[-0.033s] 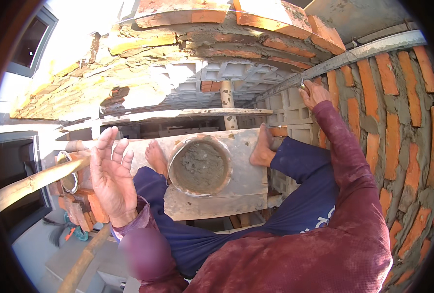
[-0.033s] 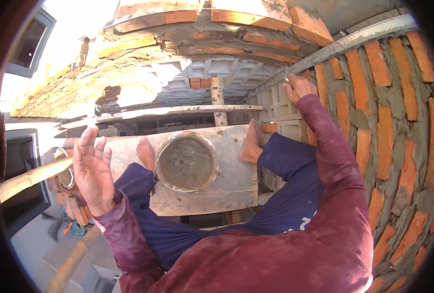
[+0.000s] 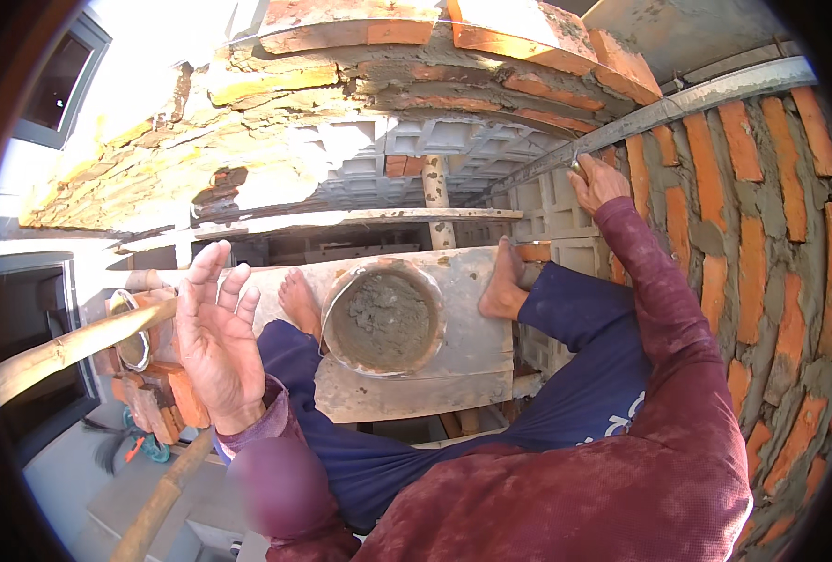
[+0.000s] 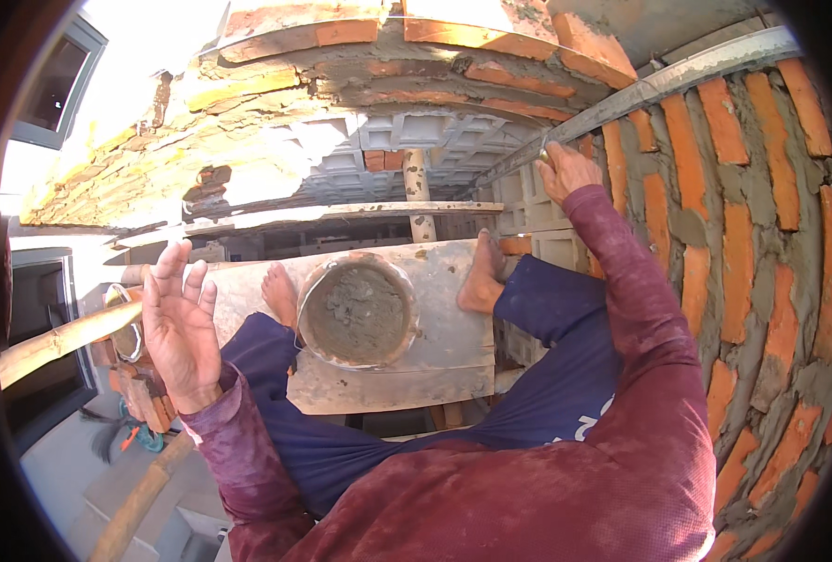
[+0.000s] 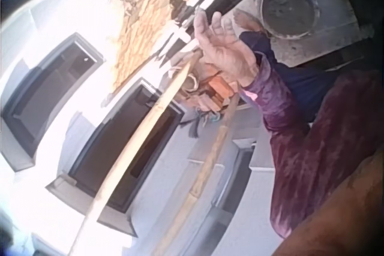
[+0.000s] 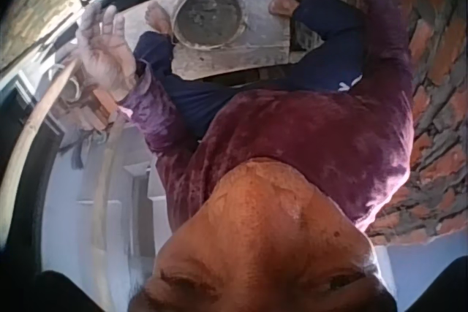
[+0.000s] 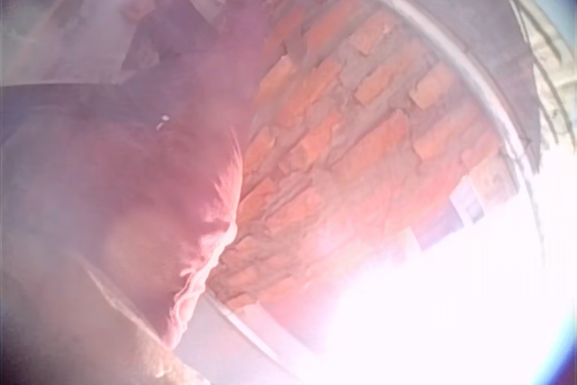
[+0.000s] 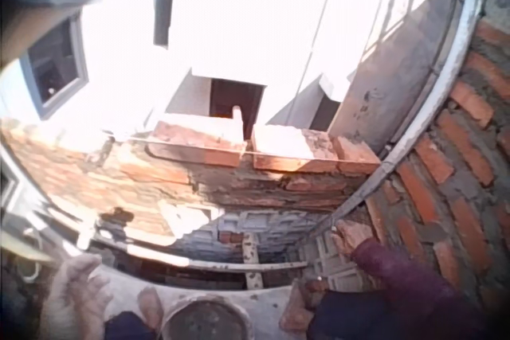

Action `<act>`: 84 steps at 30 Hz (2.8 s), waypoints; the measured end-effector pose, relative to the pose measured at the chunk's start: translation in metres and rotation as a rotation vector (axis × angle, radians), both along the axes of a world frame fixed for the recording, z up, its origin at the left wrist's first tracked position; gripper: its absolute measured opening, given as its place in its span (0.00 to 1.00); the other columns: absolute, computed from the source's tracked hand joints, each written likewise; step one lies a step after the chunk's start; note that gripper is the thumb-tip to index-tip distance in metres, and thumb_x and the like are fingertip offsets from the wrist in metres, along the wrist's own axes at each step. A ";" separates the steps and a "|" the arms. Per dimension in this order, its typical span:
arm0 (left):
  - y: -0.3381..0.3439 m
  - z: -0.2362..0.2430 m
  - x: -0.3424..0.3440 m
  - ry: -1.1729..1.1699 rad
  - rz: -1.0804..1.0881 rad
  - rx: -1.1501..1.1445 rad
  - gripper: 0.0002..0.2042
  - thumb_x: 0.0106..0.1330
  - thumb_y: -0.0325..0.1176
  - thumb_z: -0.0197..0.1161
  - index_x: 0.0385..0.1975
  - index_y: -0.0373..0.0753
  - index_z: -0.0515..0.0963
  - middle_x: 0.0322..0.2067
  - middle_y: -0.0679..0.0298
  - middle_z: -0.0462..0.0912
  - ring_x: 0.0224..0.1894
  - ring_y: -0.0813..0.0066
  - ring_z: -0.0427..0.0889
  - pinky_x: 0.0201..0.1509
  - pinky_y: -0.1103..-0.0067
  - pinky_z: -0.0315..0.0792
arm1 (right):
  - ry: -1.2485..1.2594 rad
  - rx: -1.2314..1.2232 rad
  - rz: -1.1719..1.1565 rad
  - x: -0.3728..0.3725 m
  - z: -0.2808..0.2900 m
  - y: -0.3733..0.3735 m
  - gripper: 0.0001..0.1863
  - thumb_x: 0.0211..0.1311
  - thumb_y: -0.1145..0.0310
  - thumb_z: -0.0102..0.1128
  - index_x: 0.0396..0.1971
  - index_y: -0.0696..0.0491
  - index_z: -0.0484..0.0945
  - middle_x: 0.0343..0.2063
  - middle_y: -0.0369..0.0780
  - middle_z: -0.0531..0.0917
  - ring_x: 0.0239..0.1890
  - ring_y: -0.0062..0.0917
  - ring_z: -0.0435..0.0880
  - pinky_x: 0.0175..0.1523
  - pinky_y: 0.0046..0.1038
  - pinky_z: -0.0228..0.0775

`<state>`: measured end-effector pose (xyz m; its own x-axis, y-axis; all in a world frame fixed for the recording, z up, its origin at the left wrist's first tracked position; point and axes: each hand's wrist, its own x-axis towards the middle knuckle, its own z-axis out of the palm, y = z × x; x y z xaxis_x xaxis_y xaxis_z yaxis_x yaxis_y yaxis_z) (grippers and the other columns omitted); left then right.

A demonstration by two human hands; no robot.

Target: The person scoops mortar from a bucket using a trowel and applies it to a brick wall. They then pick up a brick, place it onto the mortar, and tap it into position. The person repeats this process, adding mortar and bricks to the wall structure.

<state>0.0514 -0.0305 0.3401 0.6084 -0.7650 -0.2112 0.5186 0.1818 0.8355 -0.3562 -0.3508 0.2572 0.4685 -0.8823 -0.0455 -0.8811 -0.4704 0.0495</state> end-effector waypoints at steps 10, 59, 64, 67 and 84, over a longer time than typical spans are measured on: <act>-0.011 -0.046 0.002 -0.119 -0.023 0.211 0.17 0.72 0.42 0.49 0.53 0.37 0.71 0.49 0.62 0.76 0.46 0.77 0.74 0.48 0.80 0.71 | 0.034 0.093 0.062 0.104 -0.003 -0.005 0.16 0.63 0.53 0.52 0.38 0.52 0.73 0.32 0.47 0.82 0.40 0.44 0.81 0.43 0.44 0.72; 0.016 -0.201 -0.143 -0.877 -0.536 0.746 0.20 0.59 0.48 0.60 0.41 0.38 0.81 0.34 0.50 0.83 0.38 0.54 0.82 0.45 0.69 0.72 | 0.408 1.007 0.503 0.070 -0.094 0.265 0.14 0.52 0.64 0.59 0.34 0.60 0.80 0.30 0.49 0.83 0.37 0.38 0.83 0.40 0.37 0.72; 0.018 -0.204 -0.145 -0.823 -0.484 0.664 0.21 0.59 0.48 0.60 0.44 0.39 0.81 0.35 0.50 0.84 0.38 0.57 0.82 0.46 0.71 0.72 | 0.076 1.205 0.186 0.056 -0.079 0.267 0.15 0.52 0.64 0.64 0.34 0.61 0.76 0.22 0.45 0.80 0.28 0.34 0.81 0.32 0.35 0.71; 0.028 -0.218 -0.133 -0.704 -0.437 0.606 0.20 0.60 0.45 0.60 0.45 0.37 0.80 0.35 0.52 0.84 0.38 0.60 0.83 0.47 0.72 0.72 | -0.059 1.404 -0.102 0.050 -0.072 0.269 0.12 0.52 0.67 0.65 0.30 0.58 0.73 0.18 0.37 0.73 0.21 0.24 0.76 0.24 0.29 0.68; 0.050 -0.214 0.047 0.068 0.233 0.701 0.26 0.72 0.51 0.41 0.61 0.37 0.65 0.61 0.57 0.65 0.63 0.66 0.64 0.64 0.71 0.60 | -0.083 1.439 0.282 0.034 0.039 0.133 0.12 0.51 0.72 0.63 0.37 0.57 0.78 0.16 0.31 0.71 0.18 0.18 0.70 0.25 0.24 0.62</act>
<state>0.0986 0.0198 0.1257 0.7065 -0.2897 -0.6457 0.5868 -0.2703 0.7633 -0.3223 -0.2177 0.2961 0.6589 0.0183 -0.7520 -0.7306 -0.2223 -0.6456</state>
